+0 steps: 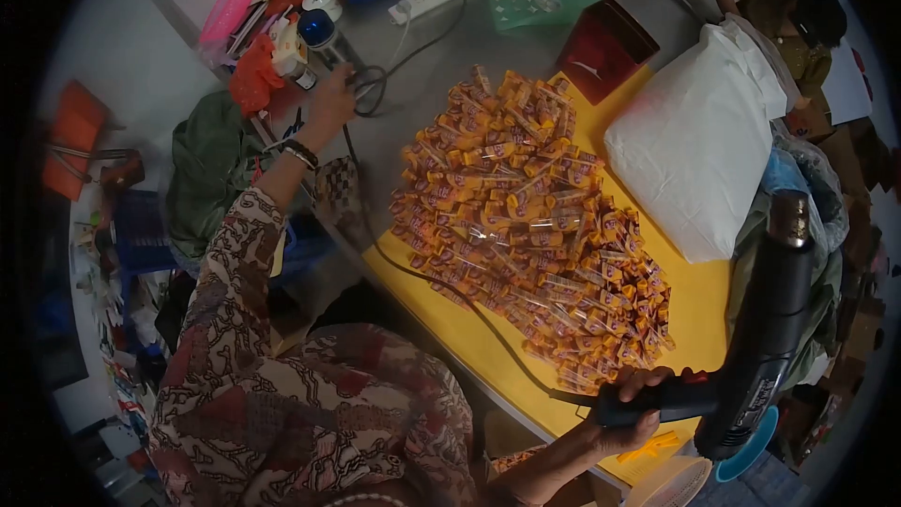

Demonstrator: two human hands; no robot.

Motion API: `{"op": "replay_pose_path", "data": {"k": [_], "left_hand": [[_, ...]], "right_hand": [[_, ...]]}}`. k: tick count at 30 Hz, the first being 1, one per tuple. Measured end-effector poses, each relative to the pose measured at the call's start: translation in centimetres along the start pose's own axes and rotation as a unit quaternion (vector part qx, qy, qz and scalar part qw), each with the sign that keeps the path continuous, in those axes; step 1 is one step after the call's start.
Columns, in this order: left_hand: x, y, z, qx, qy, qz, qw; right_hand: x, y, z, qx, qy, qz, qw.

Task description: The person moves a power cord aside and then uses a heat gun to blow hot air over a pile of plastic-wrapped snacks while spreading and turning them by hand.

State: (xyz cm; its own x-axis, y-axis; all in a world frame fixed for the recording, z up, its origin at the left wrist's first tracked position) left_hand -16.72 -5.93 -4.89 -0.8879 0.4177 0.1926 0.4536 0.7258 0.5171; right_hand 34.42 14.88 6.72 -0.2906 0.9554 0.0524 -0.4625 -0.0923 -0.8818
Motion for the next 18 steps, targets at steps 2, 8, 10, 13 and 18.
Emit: {"op": "replay_pose_path", "data": {"k": [2, 8, 10, 13, 18], "left_hand": [[-0.4, -0.1, -2.4, -0.034, -0.021, -0.042, 0.998], [-1.0, -6.2, -4.3, -0.054, -0.062, -0.12, 0.989], [-1.3, -5.9, -5.0, 0.064, -0.027, -0.028, 0.997], [-1.9, -5.8, -6.0, 0.249, -0.049, -0.006, 0.967], [-3.0, -6.1, -6.9, 0.353, -0.131, 0.016, 0.926]], "right_hand": [[0.8, -0.3, -0.8, 0.054, -0.044, -0.016, 0.997], [2.9, -4.8, -7.1, 0.114, -0.024, -0.014, 0.993], [3.0, -6.5, -6.8, 0.079, 0.003, -0.043, 0.996], [3.5, -8.4, -9.6, 0.049, 0.072, -0.041, 0.995], [3.8, -10.4, -14.0, 0.026, 0.109, -0.091, 0.99]]}}
Point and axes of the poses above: each hand's wrist, its own x-axis towards the middle knuckle, its own z-axis out of the palm, y = z × x, the point moved 3 cm from there along x, towards the middle knuckle, and after that the axes turned 2 degrees about -x, right-handed, at the moved point
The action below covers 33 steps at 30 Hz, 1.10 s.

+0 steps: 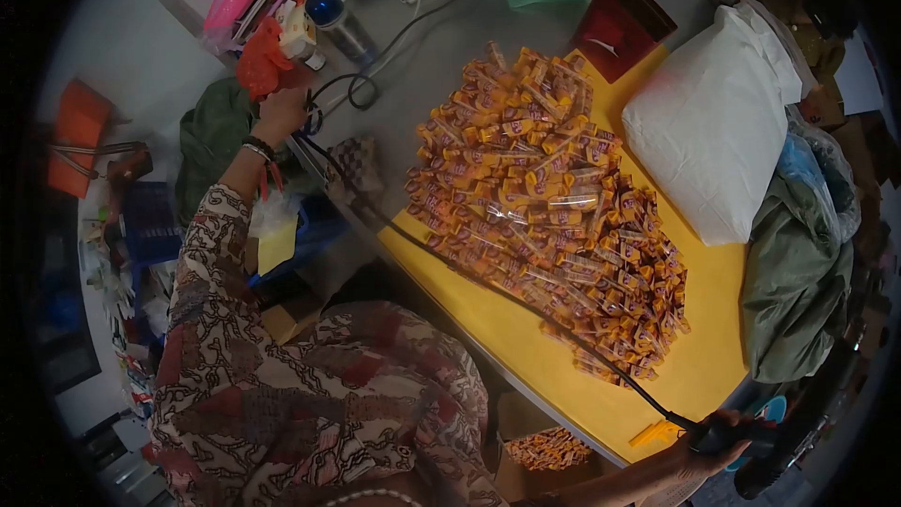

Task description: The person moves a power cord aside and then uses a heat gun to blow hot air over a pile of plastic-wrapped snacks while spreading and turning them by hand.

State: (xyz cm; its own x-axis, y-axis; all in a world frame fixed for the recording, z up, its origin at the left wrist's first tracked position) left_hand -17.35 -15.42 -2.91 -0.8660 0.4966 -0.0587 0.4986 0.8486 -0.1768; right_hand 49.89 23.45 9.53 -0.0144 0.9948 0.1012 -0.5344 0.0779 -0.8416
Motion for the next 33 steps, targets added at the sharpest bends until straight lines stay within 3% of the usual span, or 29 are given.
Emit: {"op": "replay_pose_path", "data": {"k": [1, 3, 4, 6, 10, 12, 13, 15, 16, 17, 18, 20, 21, 23, 25, 26, 28, 29, 31, 32, 33], "left_hand": [[1.1, -2.1, 2.6, 0.001, -0.002, 0.001, 1.0], [3.7, -6.7, 11.1, -0.026, -0.246, 0.202, 0.948], [2.4, -4.9, 8.4, -0.026, -0.248, 0.203, 0.947], [-0.4, -1.7, 3.6, -0.057, -0.289, 0.195, 0.936], [-2.2, -2.5, 5.9, -0.167, -0.312, 0.159, 0.922], [-4.4, -1.5, 4.4, -0.21, -0.347, -0.015, 0.914], [-4.9, -1.6, 5.0, -0.208, -0.352, -0.009, 0.913], [-5.7, -1.4, 5.9, -0.097, -0.326, 0.095, 0.935], [-6.5, -1.0, 6.0, -0.097, -0.328, 0.1, 0.934], [-7.4, -0.4, 5.0, -0.108, -0.266, 0.103, 0.952], [-8.0, -0.1, 4.3, -0.118, -0.205, 0.104, 0.966], [-8.8, -0.4, 5.4, -0.154, -0.191, 0.101, 0.964], [-9.0, -0.6, 6.1, -0.193, -0.171, 0.098, 0.961], [-9.9, -1.2, 7.9, -0.2, -0.161, 0.119, 0.959], [-10.3, -1.5, 9.6, -0.205, -0.135, 0.138, 0.959], [-10.5, -1.3, 10.2, -0.205, -0.121, 0.14, 0.961], [-9.7, 0.3, 8.6, -0.09, -0.223, 0.139, 0.961], [-9.6, -1.1, 11.7, -0.096, -0.223, 0.163, 0.956], [-8.1, -5.0, 18.3, 0.012, -0.023, 0.281, 0.959], [-9.5, -1.7, 13.6, 0.007, -0.02, 0.294, 0.956], [-9.7, 2.6, 8.1, -0.039, 0.085, 0.248, 0.964]], "right_hand": [[0.2, -0.4, -0.7, -0.001, 0.002, 0.001, 1.0], [0.4, -1.0, -1.7, 0.012, 0.005, 0.025, 1.0], [0.1, -1.0, -1.4, 0.01, 0.006, 0.026, 1.0], [-0.7, -0.2, -0.4, 0.186, -0.036, 0.128, 0.973], [-0.9, 0.2, -1.4, 0.06, -0.084, 0.125, 0.987], [-0.8, -0.4, -2.5, 0.024, -0.057, 0.123, 0.99], [-1.0, -0.7, -3.1, -0.009, -0.034, 0.122, 0.992], [-1.3, -0.4, -3.0, -0.015, -0.029, 0.112, 0.993], [-1.0, 0.1, -2.5, -0.014, -0.034, 0.105, 0.994], [-1.6, 0.7, -1.0, -0.017, 0.026, 0.055, 0.998], [-1.2, 1.0, -1.0, -0.019, 0.027, 0.054, 0.998], [-0.8, 0.8, -0.5, 0.118, -0.041, 0.026, 0.992], [-0.5, 1.0, -0.6, 0.113, -0.038, 0.023, 0.993], [-0.4, 1.5, 2.2, 0.267, -0.142, 0.07, 0.951], [0.4, 1.5, 3.9, 0.223, -0.176, 0.122, 0.951], [0.8, 1.9, 4.3, 0.273, -0.197, 0.124, 0.934], [0.9, 2.8, 5.2, 0.34, -0.216, 0.122, 0.907], [0.7, 3.1, 6.0, 0.358, -0.216, 0.118, 0.901], [0.5, 4.3, 7.2, 0.367, -0.266, 0.111, 0.884], [0.0, 4.7, 8.0, 0.355, -0.273, 0.103, 0.888], [-0.2, 5.1, 8.8, 0.341, -0.282, 0.097, 0.891]]}}
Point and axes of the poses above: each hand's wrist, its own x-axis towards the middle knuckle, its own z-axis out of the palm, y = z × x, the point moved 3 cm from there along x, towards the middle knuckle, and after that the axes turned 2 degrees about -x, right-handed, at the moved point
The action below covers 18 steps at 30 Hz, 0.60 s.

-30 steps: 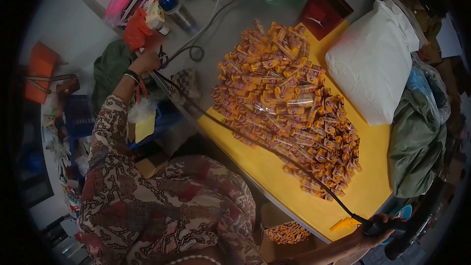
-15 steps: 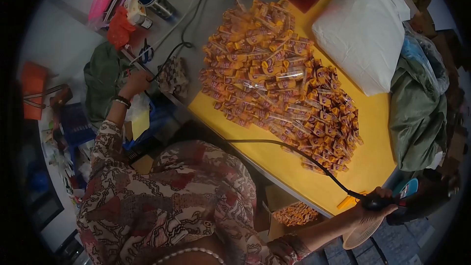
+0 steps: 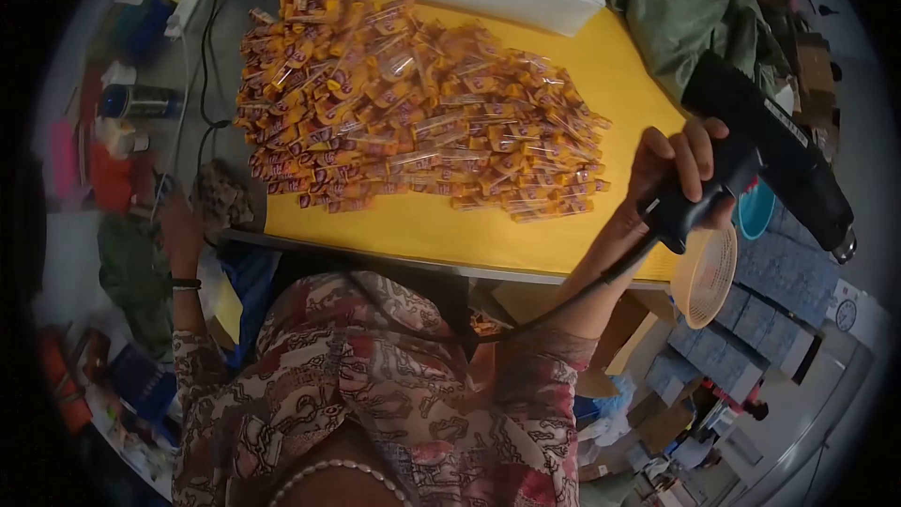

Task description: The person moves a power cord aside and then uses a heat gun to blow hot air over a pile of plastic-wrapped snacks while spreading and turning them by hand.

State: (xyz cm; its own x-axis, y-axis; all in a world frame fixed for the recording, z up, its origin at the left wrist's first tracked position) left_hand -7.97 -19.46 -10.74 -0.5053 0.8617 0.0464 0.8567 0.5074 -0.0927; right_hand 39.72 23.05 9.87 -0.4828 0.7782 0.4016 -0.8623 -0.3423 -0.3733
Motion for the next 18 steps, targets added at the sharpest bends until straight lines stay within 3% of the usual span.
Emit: {"op": "replay_pose_path", "data": {"k": [1, 2, 3, 5, 6, 7, 8, 9, 11, 13, 15, 16, 17, 18], "left_hand": [[4.9, 4.7, -4.6, -0.016, 0.115, -0.048, 0.992], [7.2, 7.9, -6.4, -0.224, 0.071, -0.087, 0.968], [9.2, 11.3, -7.9, -0.423, 0.023, -0.121, 0.898], [12.4, 20.0, -12.7, -0.653, -0.096, 0.02, 0.751], [13.0, 24.4, -14.8, -0.751, -0.174, 0.058, 0.634], [13.3, 28.2, -16.1, -0.809, -0.229, 0.122, 0.527], [13.7, 31.4, -17.3, -0.815, -0.257, 0.199, 0.479], [13.9, 33.6, -19.2, -0.843, -0.321, 0.166, 0.399], [14.7, 36.8, -19.7, -0.817, -0.367, 0.201, 0.397], [14.4, 39.0, -20.2, -0.82, -0.436, 0.231, 0.29], [13.1, 40.0, -20.2, -0.785, -0.511, 0.221, 0.272], [12.5, 40.1, -20.3, -0.788, -0.505, 0.212, 0.281], [12.2, 40.1, -20.6, -0.832, -0.462, 0.186, 0.245], [12.2, 39.9, -20.8, -0.87, -0.418, 0.16, 0.207]], "right_hand": [[0.2, 1.0, -0.8, 0.064, -0.052, 0.014, 0.996], [0.4, 2.1, -1.0, 0.047, -0.04, 0.016, 0.998], [0.5, 3.1, -0.8, 0.031, -0.03, 0.02, 0.999], [0.8, 5.1, -0.2, -0.025, -0.002, 0.028, 0.999], [1.1, 5.9, -0.3, -0.034, -0.013, 0.041, 0.998], [1.2, 6.6, -0.5, -0.03, -0.023, 0.056, 0.998], [1.2, 7.0, -0.5, -0.048, -0.019, 0.065, 0.997], [1.1, 7.2, -0.7, -0.059, -0.014, 0.08, 0.995], [0.4, 7.7, -1.2, -0.086, -0.008, 0.092, 0.992], [-0.1, 8.1, -1.4, -0.099, -0.034, 0.1, 0.989], [-1.2, 8.4, -0.9, -0.142, -0.021, 0.109, 0.984], [-1.6, 8.7, -0.6, -0.182, 0.01, 0.105, 0.978], [-1.4, 8.6, -0.8, -0.151, -0.089, 0.128, 0.976], [-1.5, 8.3, -0.3, -0.144, -0.09, 0.131, 0.977]]}}
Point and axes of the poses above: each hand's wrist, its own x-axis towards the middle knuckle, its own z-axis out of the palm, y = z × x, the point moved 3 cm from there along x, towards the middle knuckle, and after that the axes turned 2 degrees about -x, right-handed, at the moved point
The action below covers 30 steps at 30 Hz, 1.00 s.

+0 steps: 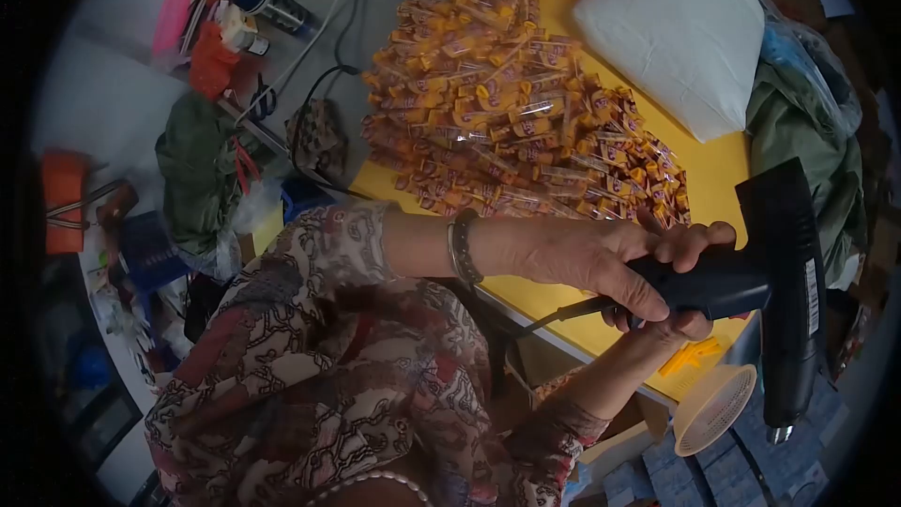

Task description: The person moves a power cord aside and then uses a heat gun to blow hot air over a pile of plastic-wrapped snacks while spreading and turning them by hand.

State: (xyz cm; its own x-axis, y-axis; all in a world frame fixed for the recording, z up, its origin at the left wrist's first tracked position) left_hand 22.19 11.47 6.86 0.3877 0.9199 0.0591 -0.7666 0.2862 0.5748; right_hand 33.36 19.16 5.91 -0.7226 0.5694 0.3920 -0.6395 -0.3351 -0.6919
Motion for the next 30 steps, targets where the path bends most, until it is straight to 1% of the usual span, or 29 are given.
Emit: {"op": "replay_pose_path", "data": {"k": [1, 2, 3, 4, 5, 6, 7, 8, 9, 10, 11, 12, 13, 14, 15, 16, 18, 19, 20, 21, 22, 23, 24, 25, 26, 27, 28, 29, 30], "left_hand": [[-0.3, 0.6, -0.2, 0.031, 0.012, -0.001, 0.999], [-0.4, 0.6, -0.3, 0.031, 0.018, -0.002, 0.999], [-0.3, 1.0, -0.5, 0.273, 0.06, 0.06, 0.958], [-0.3, 1.4, -0.4, 0.498, 0.098, 0.117, 0.854], [-0.4, 1.2, 0.3, 0.592, 0.163, 0.222, 0.757], [-0.2, 0.5, 0.4, 0.594, 0.169, 0.222, 0.755], [-0.3, 0.0, 0.9, 0.706, 0.172, 0.28, 0.627], [-0.4, -0.8, 1.5, 0.796, 0.168, 0.331, 0.478], [-0.8, -1.3, 1.9, 0.788, 0.163, 0.326, 0.496], [-0.8, -1.5, 2.3, 0.789, 0.165, 0.328, 0.492], [-0.6, -2.1, 2.2, 0.8, 0.149, 0.267, 0.517], [-0.5, -2.6, 2.1, 0.804, 0.129, 0.203, 0.543], [-0.9, -1.7, 2.7, 0.799, 0.121, 0.205, 0.552], [-1.2, -1.1, 2.7, 0.735, 0.114, 0.139, 0.654], [-1.3, -0.6, 2.6, 0.656, 0.095, 0.072, 0.745], [-0.8, -1.0, 1.9, 0.555, 0.085, 0.022, 0.827], [-0.4, -0.6, 0.9, 0.509, 0.096, 0.028, 0.855], [0.1, -1.2, 0.1, 0.465, 0.083, -0.039, 0.88], [0.3, -1.4, -0.2, 0.462, 0.061, -0.034, 0.884], [0.4, -1.4, -0.6, 0.433, 0.048, 0.005, 0.9], [0.4, -0.9, -0.6, 0.402, 0.039, 0.042, 0.914], [0.3, -0.8, -0.5, 0.428, 0.057, -0.033, 0.901], [0.4, -1.2, -0.1, 0.427, 0.053, -0.032, 0.902], [0.2, -1.2, 0.1, 0.493, 0.08, 0.029, 0.866], [-0.1, -1.1, 0.3, 0.555, 0.11, 0.09, 0.82], [-0.1, -1.5, 0.2, 0.557, 0.117, 0.087, 0.817], [0.0, -1.8, 0.4, 0.611, 0.114, 0.138, 0.771], [-0.1, -2.3, 0.6, 0.663, 0.113, 0.184, 0.717], [-0.3, -3.1, 0.6, 0.665, 0.128, 0.21, 0.705]], "right_hand": [[-0.3, -1.0, 0.4, -0.118, 0.099, 0.051, 0.987], [-0.8, -1.9, 0.6, -0.233, 0.195, 0.102, 0.947], [-0.6, -2.4, 0.9, -0.27, 0.161, 0.115, 0.942], [-1.4, -2.3, 1.2, -0.225, 0.272, 0.095, 0.931], [-2.4, -2.3, 1.5, -0.178, 0.379, 0.072, 0.905], [-3.7, -2.8, 1.1, -0.085, 0.413, 0.021, 0.907], [-3.9, -2.8, 1.5, -0.083, 0.412, 0.024, 0.907], [-4.1, -2.2, 2.0, 0.067, 0.418, 0.04, 0.905], [-4.0, -1.8, 2.4, 0.213, 0.414, 0.053, 0.883], [-4.5, -1.2, 1.6, 0.307, 0.403, 0.053, 0.861], [-4.6, -0.6, 1.2, 0.307, 0.401, 0.053, 0.861], [-4.8, -0.3, 0.9, 0.263, 0.41, 0.037, 0.873], [-5.1, -0.4, 0.8, 0.213, 0.422, 0.018, 0.881], [-4.8, -0.5, 1.0, 0.179, 0.376, 0.009, 0.909], [-4.1, -0.6, 1.4, 0.138, 0.33, -0.003, 0.934], [-3.5, -0.7, 1.9, 0.076, 0.359, -0.006, 0.93], [-3.6, -0.6, 1.6, 0.003, 0.352, -0.016, 0.936], [-3.5, -0.5, 1.6, 0.009, 0.334, -0.027, 0.942], [-3.5, -0.3, 1.5, 0.02, 0.313, -0.034, 0.949], [-3.6, -0.1, 1.0, 0.055, 0.27, -0.049, 0.96], [-3.4, -0.1, 0.6, 0.044, 0.272, -0.056, 0.96], [-3.2, 0.1, 0.4, 0.049, 0.246, -0.052, 0.967], [-3.1, 0.1, 0.5, 0.057, 0.219, -0.046, 0.973], [-2.7, -0.6, 1.2, 0.0, 0.249, -0.016, 0.968], [-3.0, -0.9, 1.6, 0.004, 0.247, -0.014, 0.969], [-3.8, -1.3, 1.3, -0.092, 0.356, 0.006, 0.93], [-4.7, -1.5, 1.2, -0.183, 0.456, 0.031, 0.87], [-4.8, -1.2, 1.4, -0.184, 0.475, 0.032, 0.86], [-5.3, -0.7, 0.8, -0.168, 0.476, 0.035, 0.862]]}}
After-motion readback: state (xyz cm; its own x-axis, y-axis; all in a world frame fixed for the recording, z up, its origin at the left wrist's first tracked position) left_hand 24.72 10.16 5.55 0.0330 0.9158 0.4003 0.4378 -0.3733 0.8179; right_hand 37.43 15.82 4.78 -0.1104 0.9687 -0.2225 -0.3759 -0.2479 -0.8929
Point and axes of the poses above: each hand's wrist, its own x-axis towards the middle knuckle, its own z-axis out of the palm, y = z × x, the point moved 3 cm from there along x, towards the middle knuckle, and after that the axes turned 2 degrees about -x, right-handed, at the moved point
